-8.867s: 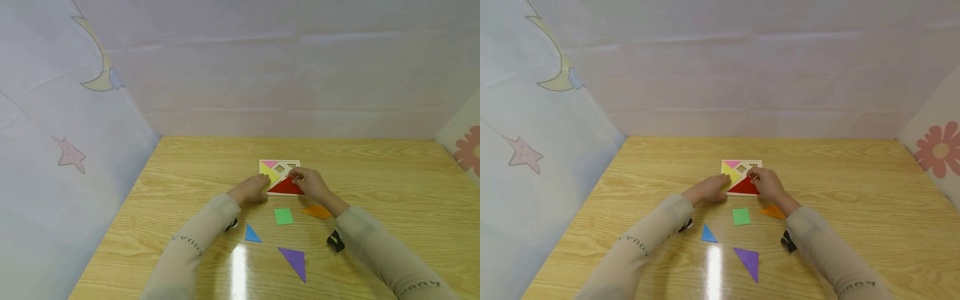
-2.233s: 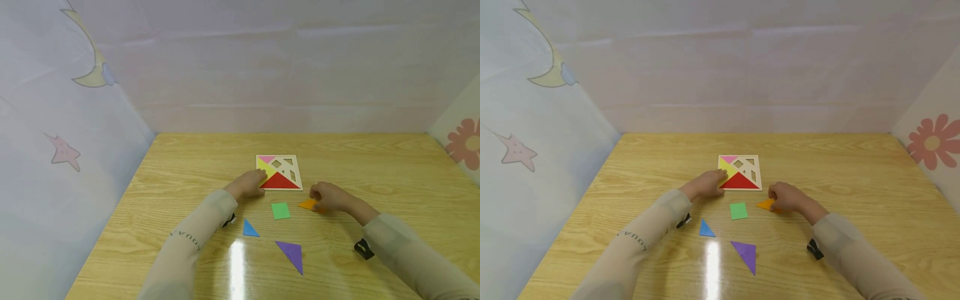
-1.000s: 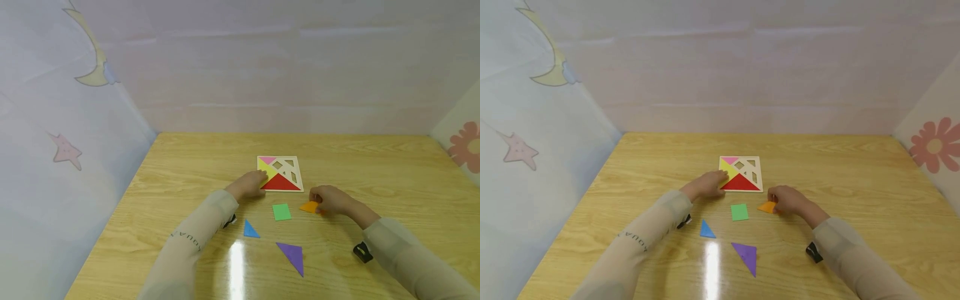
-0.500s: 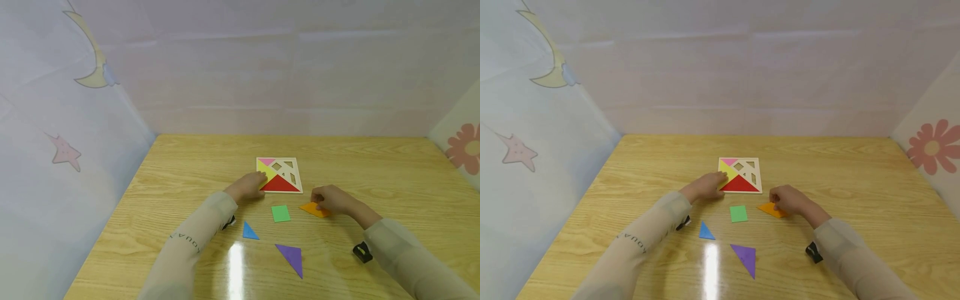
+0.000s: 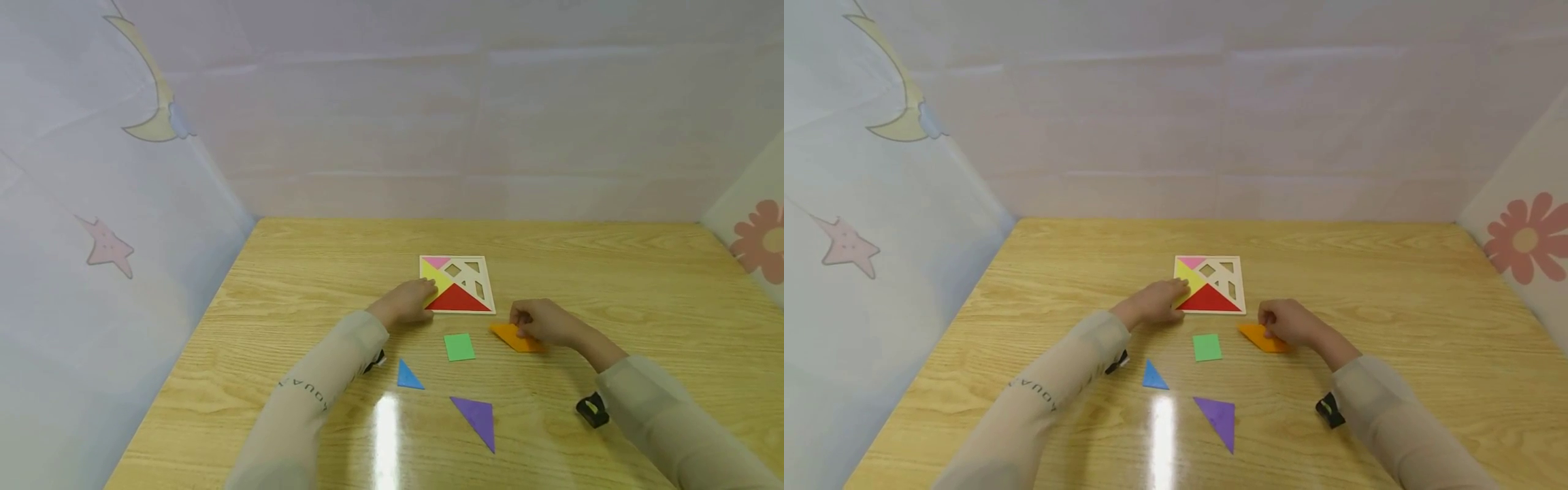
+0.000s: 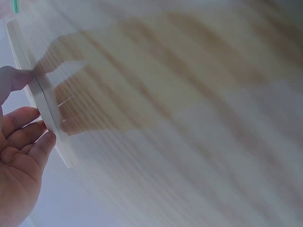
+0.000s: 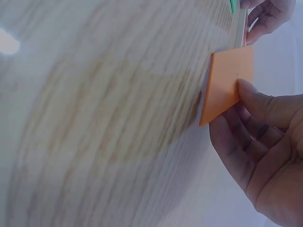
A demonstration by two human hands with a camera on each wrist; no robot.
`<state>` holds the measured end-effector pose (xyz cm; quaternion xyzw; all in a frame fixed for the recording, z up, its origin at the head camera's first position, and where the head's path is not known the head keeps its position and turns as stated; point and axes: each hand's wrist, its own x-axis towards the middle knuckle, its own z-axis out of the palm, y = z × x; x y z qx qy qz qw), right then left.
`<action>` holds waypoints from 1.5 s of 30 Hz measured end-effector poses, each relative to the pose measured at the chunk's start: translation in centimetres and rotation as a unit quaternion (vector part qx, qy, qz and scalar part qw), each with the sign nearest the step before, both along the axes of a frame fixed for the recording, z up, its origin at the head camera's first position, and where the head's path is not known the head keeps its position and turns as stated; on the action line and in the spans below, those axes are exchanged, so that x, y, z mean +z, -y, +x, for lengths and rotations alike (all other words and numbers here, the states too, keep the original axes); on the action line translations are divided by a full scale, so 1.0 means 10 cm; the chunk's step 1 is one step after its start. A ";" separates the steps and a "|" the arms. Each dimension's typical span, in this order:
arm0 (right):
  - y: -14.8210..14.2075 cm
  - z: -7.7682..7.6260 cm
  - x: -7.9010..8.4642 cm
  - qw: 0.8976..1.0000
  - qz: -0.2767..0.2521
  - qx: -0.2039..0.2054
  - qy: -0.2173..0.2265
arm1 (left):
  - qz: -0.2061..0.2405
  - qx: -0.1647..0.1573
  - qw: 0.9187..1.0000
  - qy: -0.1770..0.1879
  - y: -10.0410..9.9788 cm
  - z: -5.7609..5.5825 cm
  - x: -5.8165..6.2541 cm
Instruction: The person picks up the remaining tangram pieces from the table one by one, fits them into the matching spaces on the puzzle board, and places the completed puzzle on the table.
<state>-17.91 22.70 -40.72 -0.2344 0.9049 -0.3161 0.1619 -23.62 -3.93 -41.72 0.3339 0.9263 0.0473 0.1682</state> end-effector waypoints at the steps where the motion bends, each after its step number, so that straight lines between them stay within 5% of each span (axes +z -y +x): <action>1: 0.00 0.00 0.00 1.000 -0.001 -0.001 -0.002 | 0.001 0.000 1.000 0.001 0.00 0.00 0.00; 14: 0.05 0.00 -0.02 0.999 -0.019 -0.034 -0.019 | 0.012 0.004 1.000 0.009 0.03 0.03 0.03; 35: 0.07 -0.02 -0.04 0.984 -0.127 -0.104 0.063 | 0.004 0.000 1.000 -0.002 0.03 0.02 0.03; 45: 0.13 -0.05 -0.08 0.982 -0.131 -0.130 0.032 | 0.005 0.002 1.000 0.002 0.03 0.01 0.02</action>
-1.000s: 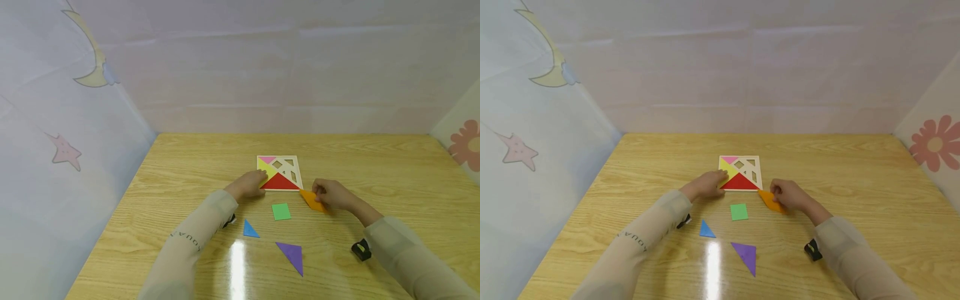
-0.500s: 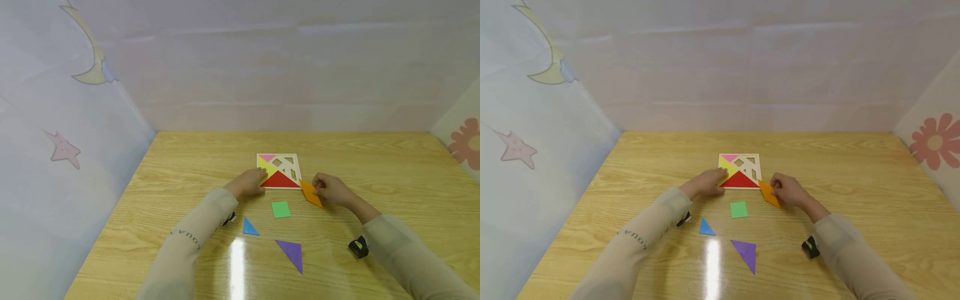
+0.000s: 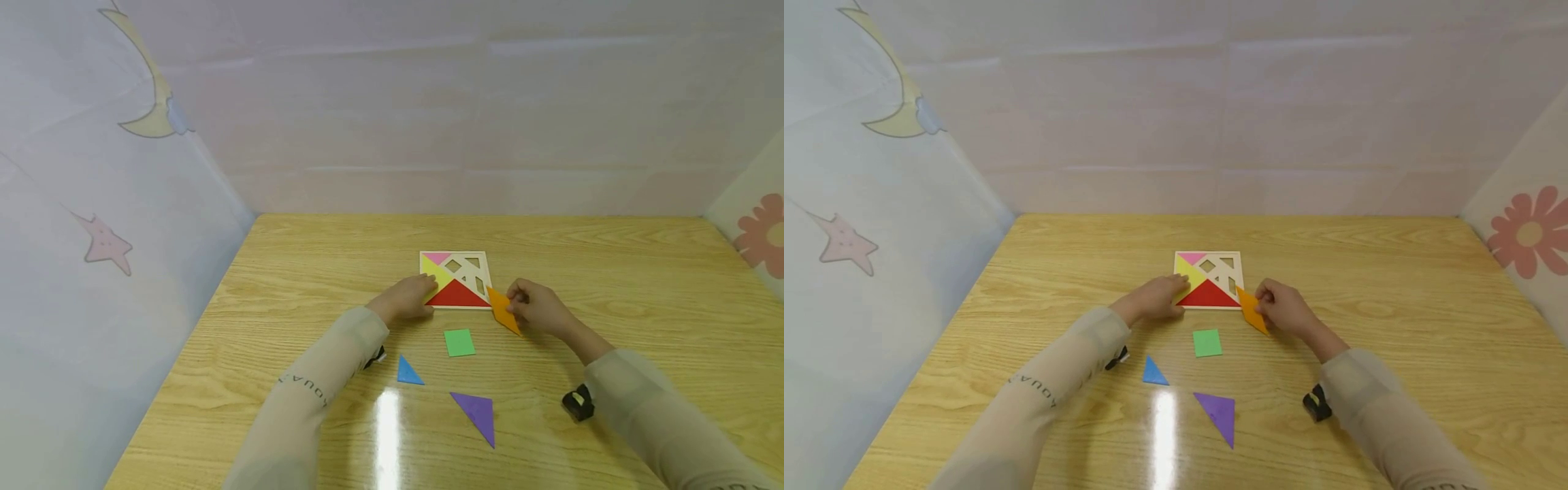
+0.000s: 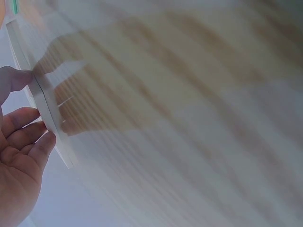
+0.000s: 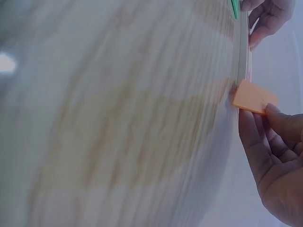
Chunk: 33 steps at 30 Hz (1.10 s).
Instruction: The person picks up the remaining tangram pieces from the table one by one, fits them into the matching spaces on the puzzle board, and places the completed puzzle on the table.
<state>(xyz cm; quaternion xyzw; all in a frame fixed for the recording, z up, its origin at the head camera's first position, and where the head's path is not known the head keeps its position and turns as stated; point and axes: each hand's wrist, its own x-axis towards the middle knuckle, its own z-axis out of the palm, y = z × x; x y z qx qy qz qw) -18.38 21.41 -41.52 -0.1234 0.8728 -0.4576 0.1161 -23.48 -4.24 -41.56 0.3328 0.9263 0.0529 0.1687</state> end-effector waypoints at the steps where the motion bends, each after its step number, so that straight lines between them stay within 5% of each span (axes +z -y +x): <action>1: 0.01 -0.01 -0.01 1.000 0.000 -0.003 -0.002 | 0.000 0.000 1.000 0.000 0.00 0.00 0.00; 33: 0.18 -0.13 -0.04 0.997 0.006 -0.063 -0.039 | 0.003 -0.005 1.000 -0.005 0.00 0.04 0.06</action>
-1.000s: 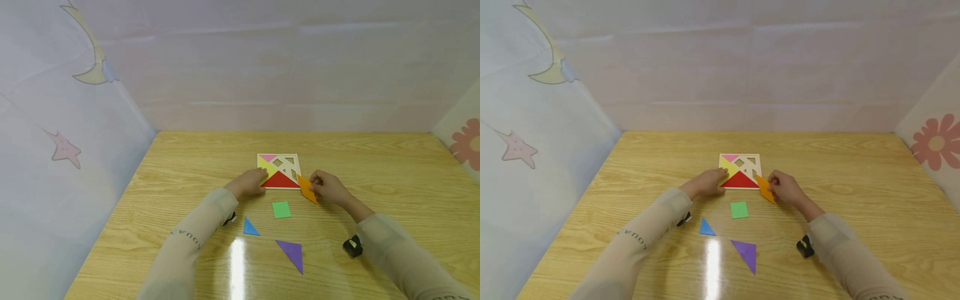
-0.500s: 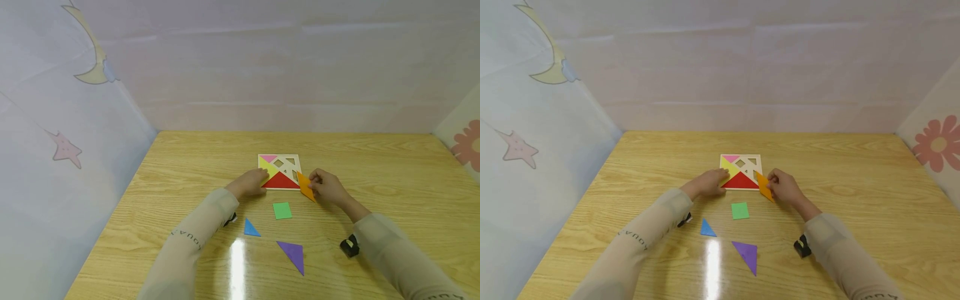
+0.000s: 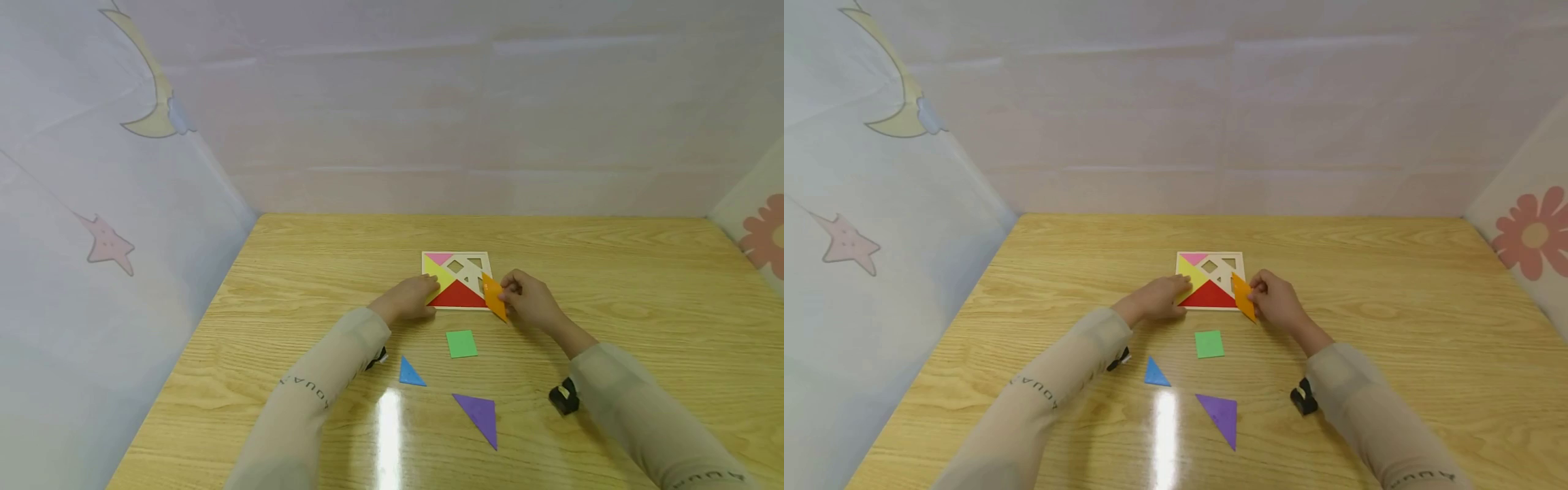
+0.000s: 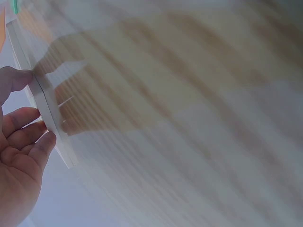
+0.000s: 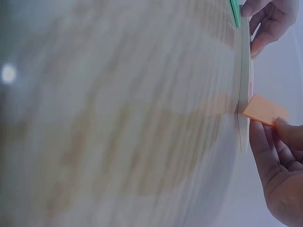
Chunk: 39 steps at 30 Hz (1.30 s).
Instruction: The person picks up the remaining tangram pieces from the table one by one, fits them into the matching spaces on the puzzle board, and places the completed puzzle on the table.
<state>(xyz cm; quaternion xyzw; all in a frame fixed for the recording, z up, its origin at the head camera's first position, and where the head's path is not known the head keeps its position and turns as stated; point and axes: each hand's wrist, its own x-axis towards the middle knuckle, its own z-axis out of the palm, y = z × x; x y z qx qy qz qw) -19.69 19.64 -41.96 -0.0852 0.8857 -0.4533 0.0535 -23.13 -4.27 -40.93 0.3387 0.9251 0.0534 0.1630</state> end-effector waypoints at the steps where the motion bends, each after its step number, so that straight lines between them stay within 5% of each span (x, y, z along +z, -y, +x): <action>1: 0.01 -0.01 0.00 1.000 0.001 0.000 -0.002 | 0.000 0.000 1.000 0.000 0.00 0.00 0.00; 39: 0.15 -0.15 -0.01 0.999 -0.019 -0.026 -0.027 | -0.007 0.008 1.000 0.013 0.00 -0.04 -0.05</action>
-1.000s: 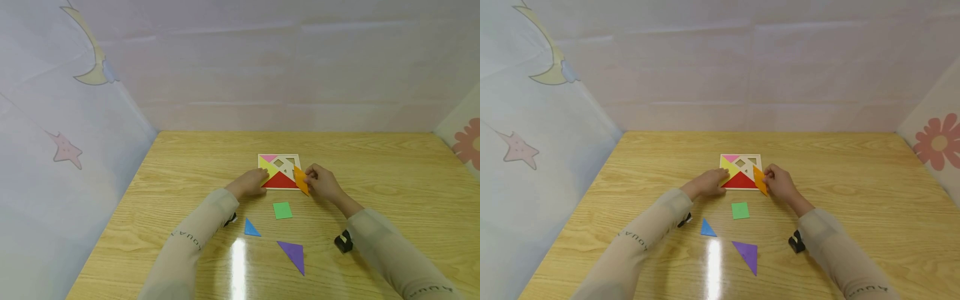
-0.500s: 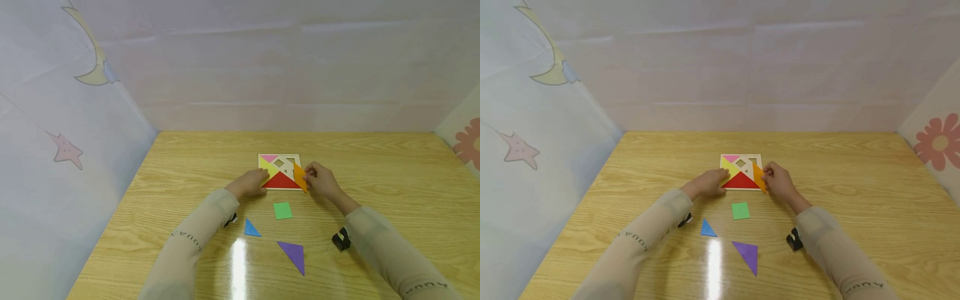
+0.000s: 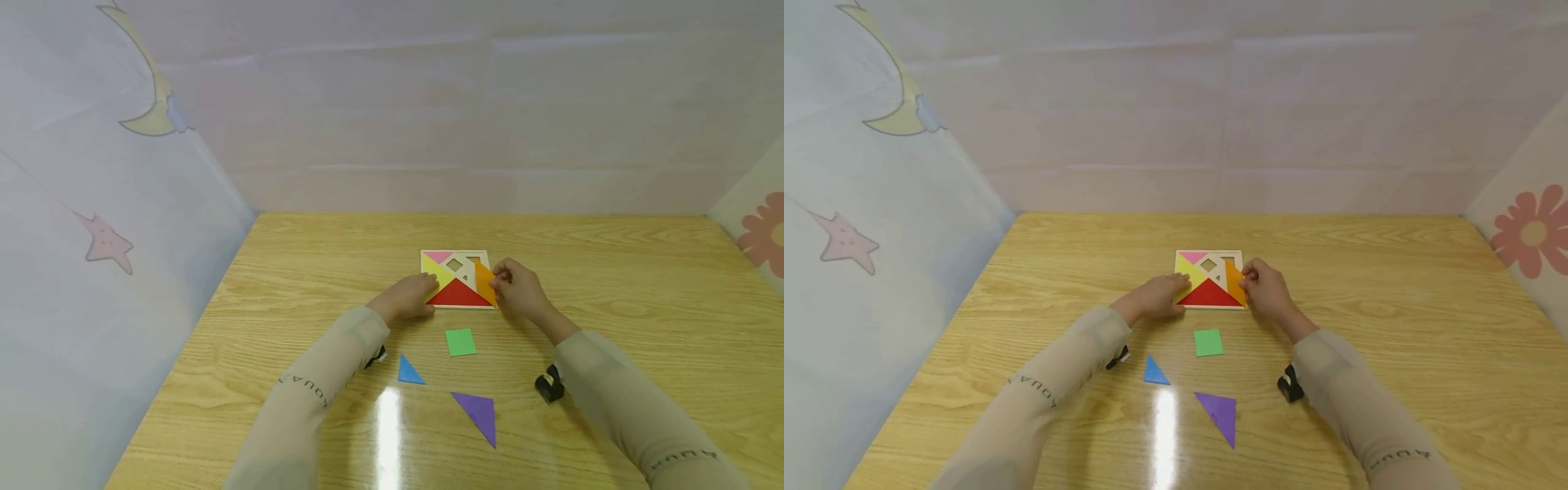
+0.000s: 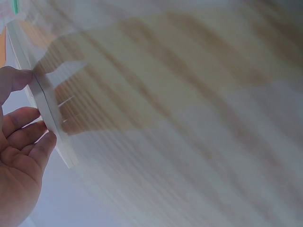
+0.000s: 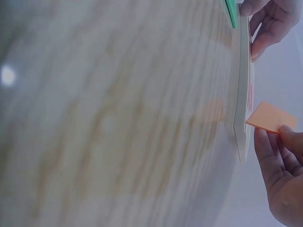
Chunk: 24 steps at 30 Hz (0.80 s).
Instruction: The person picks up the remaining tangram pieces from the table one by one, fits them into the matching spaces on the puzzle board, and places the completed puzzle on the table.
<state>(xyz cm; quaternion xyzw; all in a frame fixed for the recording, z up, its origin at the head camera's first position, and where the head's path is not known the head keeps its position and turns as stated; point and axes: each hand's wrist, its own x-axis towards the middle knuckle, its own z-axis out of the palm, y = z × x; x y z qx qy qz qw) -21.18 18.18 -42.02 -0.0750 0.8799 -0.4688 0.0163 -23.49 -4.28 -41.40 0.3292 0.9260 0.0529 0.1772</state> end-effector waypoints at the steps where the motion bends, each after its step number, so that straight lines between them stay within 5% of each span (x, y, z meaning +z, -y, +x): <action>1: 0.01 0.00 0.00 1.000 -0.002 0.000 0.001 | 0.000 0.000 1.000 0.001 0.00 0.00 0.00; 24: 0.04 -0.08 -0.03 1.000 0.001 -0.001 0.002 | 0.007 0.001 1.000 0.002 0.00 0.01 0.02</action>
